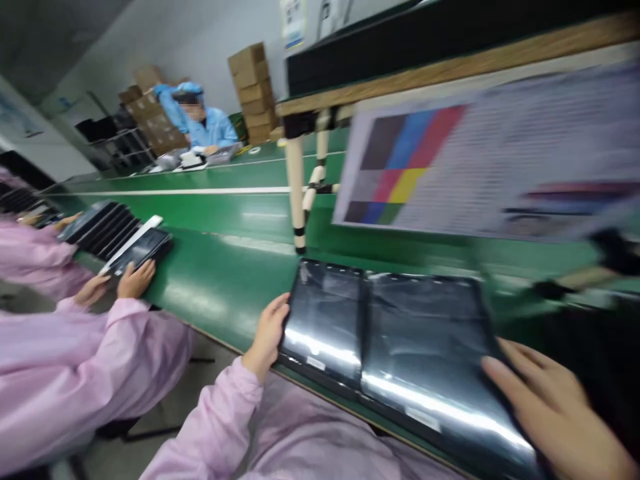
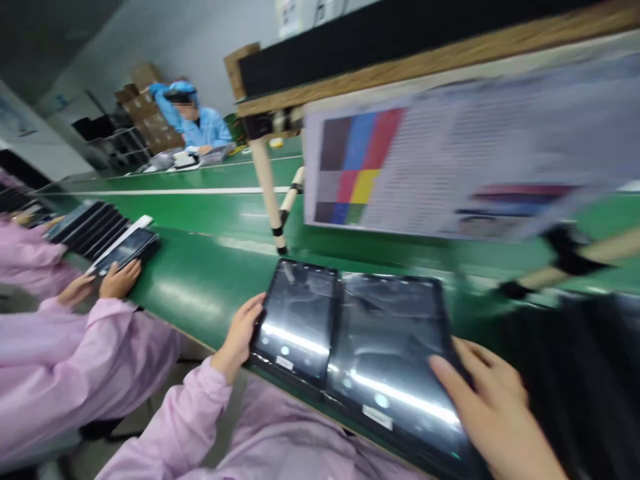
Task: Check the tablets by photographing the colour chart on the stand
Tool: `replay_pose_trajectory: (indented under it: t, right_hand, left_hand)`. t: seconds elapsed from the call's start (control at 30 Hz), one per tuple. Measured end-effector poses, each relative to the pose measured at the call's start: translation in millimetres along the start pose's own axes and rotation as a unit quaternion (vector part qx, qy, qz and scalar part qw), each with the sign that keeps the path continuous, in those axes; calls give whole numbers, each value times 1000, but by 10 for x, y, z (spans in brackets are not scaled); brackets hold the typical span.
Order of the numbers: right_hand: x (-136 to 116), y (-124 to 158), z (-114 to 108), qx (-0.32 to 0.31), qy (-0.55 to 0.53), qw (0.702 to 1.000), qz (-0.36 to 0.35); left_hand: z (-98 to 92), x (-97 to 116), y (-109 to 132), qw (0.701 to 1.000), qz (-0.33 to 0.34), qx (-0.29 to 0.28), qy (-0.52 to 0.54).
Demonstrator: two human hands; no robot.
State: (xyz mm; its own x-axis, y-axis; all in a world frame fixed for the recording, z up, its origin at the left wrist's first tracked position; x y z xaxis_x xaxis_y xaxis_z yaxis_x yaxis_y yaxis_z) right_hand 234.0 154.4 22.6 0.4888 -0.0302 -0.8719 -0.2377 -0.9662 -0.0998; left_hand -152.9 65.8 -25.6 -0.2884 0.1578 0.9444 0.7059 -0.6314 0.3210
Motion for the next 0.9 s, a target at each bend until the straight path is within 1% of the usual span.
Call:
replay_pose_trajectory:
  t: [0.03, 0.07, 0.13, 0.2, 0.23, 0.3, 0.37, 0.43, 0.47, 0.5, 0.57, 0.6, 0.63, 0.67, 0.73, 0.77, 0.8, 0.9]
  right_hand:
    - [33, 9, -99, 13, -3, 999, 32]
    - [44, 31, -150, 20, -28, 997, 68]
    - [22, 118, -47, -31, -130, 981, 143]
    - [-14, 205, 119, -81, -220, 953, 191]
    - [-18, 227, 174, -91, -247, 945, 196]
    - [8, 223, 197, -86, -267, 943, 178]
    - [40, 202, 124, -70, -258, 953, 144]
    - [0, 217, -20, -50, -239, 964, 104]
    - [-74, 248, -104, -41, -235, 968, 76]
    - [-185, 295, -191, -31, -237, 970, 44]
    - [-488, 421, -336, -12, -260, 965, -26]
    - [-653, 487, -383, -5, -274, 960, -58]
    - [-808, 543, -416, 5, -285, 955, -88]
    - [-946, 586, -428, 10, -295, 949, -114]
    - [-1134, 621, -400, 5, -317, 938, -141]
    - [-1177, 611, -363, -7, -331, 934, -136]
    - [-1190, 587, -318, -24, -344, 931, -121]
    - [-1144, 499, -203, -71, -364, 927, -60]
  left_hand:
    - [10, -21, -18, 1000, -4, 0, 0]
    - [19, -39, -35, 1000, -6, -1, -1]
    - [30, -51, -49, 1000, -4, -3, 1]
    - [27, -25, -43, 1000, 4, -5, 3]
    - [19, 2, -38, 1000, 9, -4, 3]
    - [-11, 95, -28, 1000, 22, 6, -3]
    - [-49, 250, 18, 998, 50, 29, -10]
    - [-44, 434, 170, 995, 88, 41, -13]
    - [13, 511, 302, 994, 104, 22, -17]
    - [119, 565, 474, 993, 113, -23, -24]
    - [419, 622, 927, 978, 125, -161, -38]
    - [548, 652, 1165, 965, 141, -217, -41]
    - [635, 693, 1369, 954, 167, -243, -42]
    - [674, 748, 1519, 949, 204, -235, -42]
    - [660, 861, 1695, 942, 286, -164, -59]
    - [639, 903, 1747, 936, 320, -128, -74]
    - [627, 930, 1784, 928, 346, -105, -93]
    - [611, 970, 1833, 906, 393, -68, -142]
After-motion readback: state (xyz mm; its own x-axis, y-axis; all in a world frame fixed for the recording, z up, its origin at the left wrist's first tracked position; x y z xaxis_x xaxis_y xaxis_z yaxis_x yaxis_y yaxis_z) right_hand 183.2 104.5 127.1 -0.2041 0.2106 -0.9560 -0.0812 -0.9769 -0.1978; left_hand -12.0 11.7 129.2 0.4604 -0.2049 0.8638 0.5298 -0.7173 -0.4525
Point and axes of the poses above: each hand's wrist, its own y-axis away from the middle knuckle, its own z-axis out of the palm, x = y × z, the point moved 8 cm from there along -y, towards the middle knuckle, and after that the axes turned 14 degrees about x, right-handed, at the moved point
